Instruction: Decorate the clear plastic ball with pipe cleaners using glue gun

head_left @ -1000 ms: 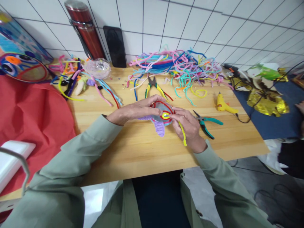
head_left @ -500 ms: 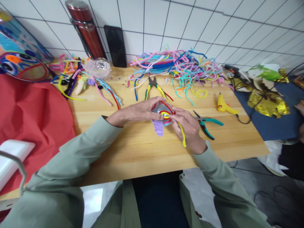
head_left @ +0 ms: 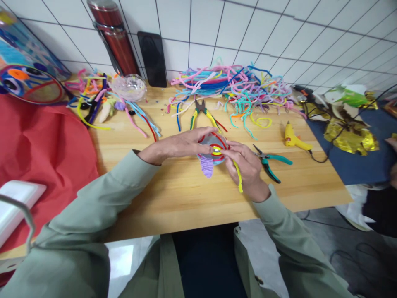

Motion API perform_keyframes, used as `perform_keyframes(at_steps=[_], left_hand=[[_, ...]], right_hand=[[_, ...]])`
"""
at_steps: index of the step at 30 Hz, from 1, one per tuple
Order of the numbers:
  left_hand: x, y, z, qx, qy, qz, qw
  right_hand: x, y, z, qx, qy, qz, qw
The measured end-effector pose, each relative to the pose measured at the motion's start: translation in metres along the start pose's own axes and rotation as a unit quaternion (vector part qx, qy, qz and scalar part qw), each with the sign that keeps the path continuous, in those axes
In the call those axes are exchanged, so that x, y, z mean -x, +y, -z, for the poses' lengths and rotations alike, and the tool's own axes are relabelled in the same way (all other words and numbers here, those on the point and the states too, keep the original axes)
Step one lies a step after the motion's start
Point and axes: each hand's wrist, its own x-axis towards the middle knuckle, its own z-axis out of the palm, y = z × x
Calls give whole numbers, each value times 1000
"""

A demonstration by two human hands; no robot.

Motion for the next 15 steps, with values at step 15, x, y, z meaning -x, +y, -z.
perform_keyframes(at_steps=[15], left_hand=[[2,-7,5,21,-19,-10,1000]], right_hand=[[-2,-4,2,-9,-15,-27,999]])
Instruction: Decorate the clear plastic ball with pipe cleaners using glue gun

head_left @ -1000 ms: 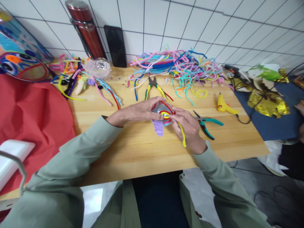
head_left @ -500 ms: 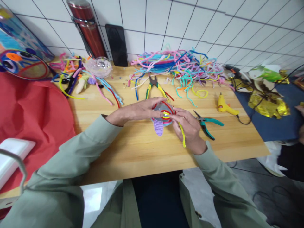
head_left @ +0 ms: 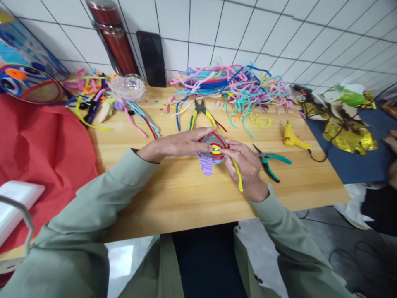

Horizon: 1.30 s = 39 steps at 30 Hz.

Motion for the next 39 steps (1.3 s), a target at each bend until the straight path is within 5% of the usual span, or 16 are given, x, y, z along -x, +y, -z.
perform_keyframes(at_steps=[11,20,29,39], left_hand=[[-3,-3,-1,-12,-14,2,1000],[-4,-8,-2,-45,45,34,997],[-11,-11,-5,-29,37,7,999],[-10,-11,-6,-102,57,-36,992]], right_hand=[[-8,-2,2,-26,26,6,999],[-12,-5,12,-51,-7,-122,991],[-27,-1,12,-100,-20,-218,971],[-28,3,8,-95,-116,-137,979]])
